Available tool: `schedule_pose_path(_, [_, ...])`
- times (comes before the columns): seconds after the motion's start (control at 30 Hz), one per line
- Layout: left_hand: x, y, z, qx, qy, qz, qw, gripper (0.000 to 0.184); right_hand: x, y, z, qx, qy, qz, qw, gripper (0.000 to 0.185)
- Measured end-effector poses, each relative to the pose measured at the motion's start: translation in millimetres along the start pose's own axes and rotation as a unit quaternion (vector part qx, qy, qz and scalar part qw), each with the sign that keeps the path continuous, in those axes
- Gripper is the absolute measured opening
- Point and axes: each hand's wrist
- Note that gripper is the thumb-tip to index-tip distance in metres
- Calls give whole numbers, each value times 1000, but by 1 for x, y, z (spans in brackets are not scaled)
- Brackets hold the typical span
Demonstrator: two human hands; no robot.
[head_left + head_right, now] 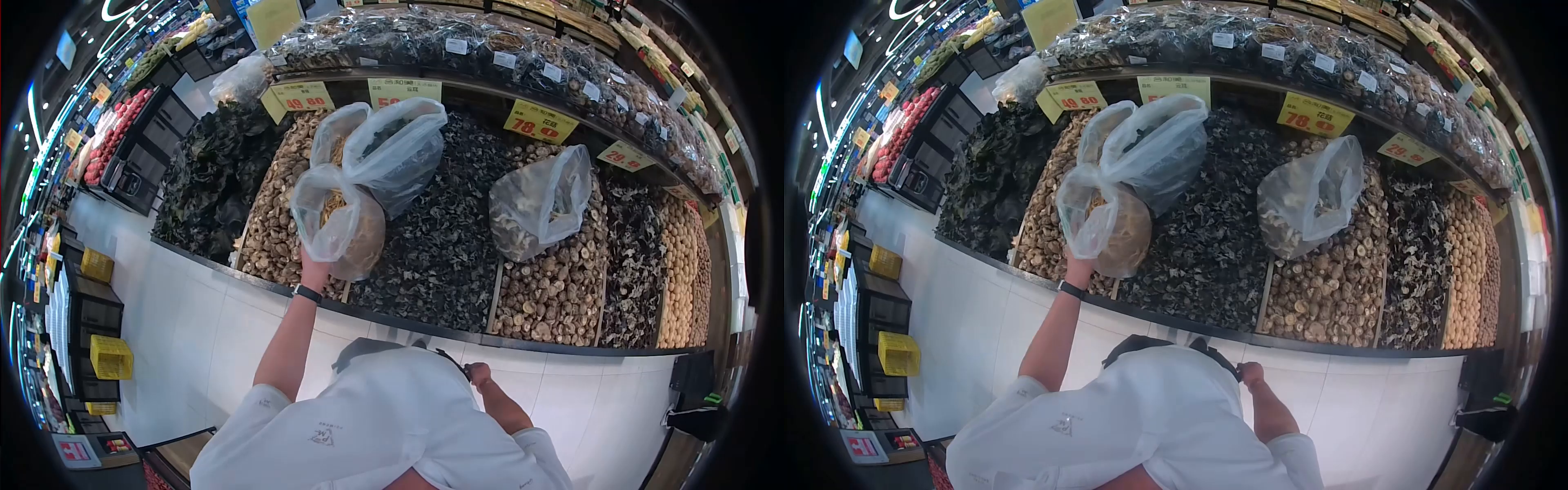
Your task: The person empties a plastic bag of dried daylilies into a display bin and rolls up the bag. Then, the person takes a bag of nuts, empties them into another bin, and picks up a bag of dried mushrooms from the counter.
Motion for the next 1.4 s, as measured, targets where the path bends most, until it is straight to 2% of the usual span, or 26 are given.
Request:
schedule_pose_path(0.03, [-1, 5, 0, 2, -2, 1, 1000, 58, -3, 2, -1, 2, 9, 20, 1000, 18])
schedule_pose_path(0.07, [-1, 10, 0, 50, -4, -38, 998, 49, -4, 5, -4, 0, 7, 21, 1000, 18])
schedule_pose_path(0.1, [-2, 18, 1, 97, -5, -77, 992, 41, 6, -8, -13, 40, 5, -105, 994, 18])
schedule_pose_path(0.13, [-5, 20, 4, 95, -6, -76, 993, 41, 7, -10, -11, 79, 5, -229, 970, 18])
schedule_pose_path(0.17, [-9, 23, 5, 114, 35, -146, 982, 35, 6, -12, -11, 79, 5, -228, 970, 18])
schedule_pose_path(0.2, [-11, 24, 5, 134, 75, -216, 964, 30, -5, -1, -7, 18, -2, -128, 992, 18])
schedule_pose_path(0.23, [-11, 22, 6, 134, 75, -215, 964, 30, -9, 1, -5, -43, -9, -26, 999, 17])
schedule_pose_path(0.3, [-11, 15, 8, 90, 84, -188, 974, 30, -11, 4, -2, -33, -7, -35, 999, 17])
schedule_pose_path(0.37, [-18, -5, 9, 87, 101, -212, 968, 30, -6, 1, 0, -24, -5, -43, 999, 17])
schedule_pose_path(0.43, [-21, 9, 11, 84, 116, -238, 961, 31, -1, 1, 6, 27, -14, -139, 990, 17])
schedule_pose_path(0.47, [-23, 16, 9, 105, 146, -258, 949, 33, 1, 1, 8, 27, -13, -139, 990, 17])
schedule_pose_path(0.53, [-25, 40, 9, 125, 175, -277, 936, 34, -3, 9, 19, 4, -6, -29, 1000, 17])
schedule_pose_path(0.63, [-28, 41, 14, 163, 196, -300, 919, 33, -3, 10, 24, 3, -1, -9, 1000, 17])
schedule_pose_path(0.7, [-31, 16, 17, 126, 203, -326, 915, 33, 2, 5, 22, -4, -11, -17, 1000, 18])
schedule_pose_path(0.93, [-20, 35, 35, 118, 199, -328, 916, 33, 9, -9, 2, -26, -32, -56, 998, 20])
schedule_pose_path(1.0, [-14, 44, 39, 123, 194, -413, 881, 31, 11, -11, -3, -54, -45, -39, 997, 20])
schedule_pose_path(1.03, [-12, 45, 39, 124, 193, -413, 881, 31, 13, -15, -6, -79, -57, -22, 995, 21])
schedule_pose_path(1.17, [-3, 72, 42, 144, 209, -444, 859, 33, 15, -19, -7, -42, -48, -69, 996, 21])
schedule_pose_path(1.23, [0, 77, 39, 163, 227, -447, 850, 34, 28, -38, -16, -121, -60, 4, 991, 20])
schedule_pose_path(1.27, [6, 71, 38, 148, 227, -430, 861, 34, 28, -39, -14, -122, -60, 4, 991, 20])
schedule_pose_path(1.33, [19, 73, 35, 135, 222, -417, 871, 35, 21, -28, -4, -72, -43, 4, 996, 22])
schedule_pose_path(1.37, [26, 79, 33, 151, 222, -431, 861, 34, 19, -26, -1, -78, -37, 8, 996, 22])
schedule_pose_path(1.4, [32, 81, 31, 170, 218, -448, 850, 34, 22, -32, 0, -38, -48, -44, 997, 24])
Point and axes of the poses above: each hand's wrist, its own z-axis towards the middle knuckle, its own x-axis out of the back of the hand, y = z × x, and after that the axes turned 2 degrees about z, right-handed
